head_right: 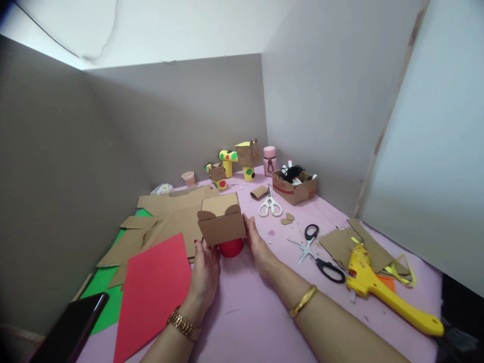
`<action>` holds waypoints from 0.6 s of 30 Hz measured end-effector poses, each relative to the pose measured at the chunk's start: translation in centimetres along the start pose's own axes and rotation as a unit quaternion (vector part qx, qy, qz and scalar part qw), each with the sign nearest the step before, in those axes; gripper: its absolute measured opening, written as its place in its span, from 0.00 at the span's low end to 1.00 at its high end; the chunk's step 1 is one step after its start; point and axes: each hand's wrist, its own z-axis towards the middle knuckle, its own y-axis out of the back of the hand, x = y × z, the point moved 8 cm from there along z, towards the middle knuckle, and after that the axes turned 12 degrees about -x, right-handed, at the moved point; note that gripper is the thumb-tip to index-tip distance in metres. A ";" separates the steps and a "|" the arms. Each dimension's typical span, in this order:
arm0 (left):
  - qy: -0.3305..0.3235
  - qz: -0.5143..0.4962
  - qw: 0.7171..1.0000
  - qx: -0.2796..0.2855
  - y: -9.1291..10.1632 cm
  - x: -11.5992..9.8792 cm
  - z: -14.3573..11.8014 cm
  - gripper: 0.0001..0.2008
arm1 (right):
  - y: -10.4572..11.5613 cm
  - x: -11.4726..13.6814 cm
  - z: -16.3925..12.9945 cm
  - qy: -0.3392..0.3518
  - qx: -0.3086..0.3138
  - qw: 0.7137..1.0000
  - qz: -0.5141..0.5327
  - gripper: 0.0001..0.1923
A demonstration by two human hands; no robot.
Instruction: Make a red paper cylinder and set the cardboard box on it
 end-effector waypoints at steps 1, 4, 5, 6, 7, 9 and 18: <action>0.000 -0.005 1.000 0.008 -0.1 0.0 0.0 0.27 | -0.2 0.0 -0.1 0.002 0.007 1.000 0.002 0.33; 0.000 -0.020 0.999 0.029 -0.2 0.2 -0.2 0.27 | -0.2 0.1 -0.2 0.007 0.020 1.000 0.005 0.32; 0.000 -0.025 0.999 0.032 -0.2 0.2 -0.2 0.26 | -0.2 0.2 -0.2 0.010 0.023 1.000 0.005 0.32; 0.000 -0.030 0.999 0.035 -0.3 0.2 -0.2 0.26 | -0.2 0.2 -0.3 0.013 0.025 1.000 0.005 0.32; 0.000 -0.036 0.999 0.037 -0.3 0.2 -0.3 0.25 | -0.3 0.2 -0.3 0.016 0.028 0.999 0.005 0.31; 0.000 -0.045 0.998 0.041 -0.4 0.2 -0.4 0.24 | -0.4 0.2 -0.4 0.021 0.035 0.999 0.006 0.30; 0.014 -0.043 0.999 0.027 0.2 0.7 -0.5 0.25 | -1.4 0.2 -0.9 0.020 0.061 0.998 -0.002 0.29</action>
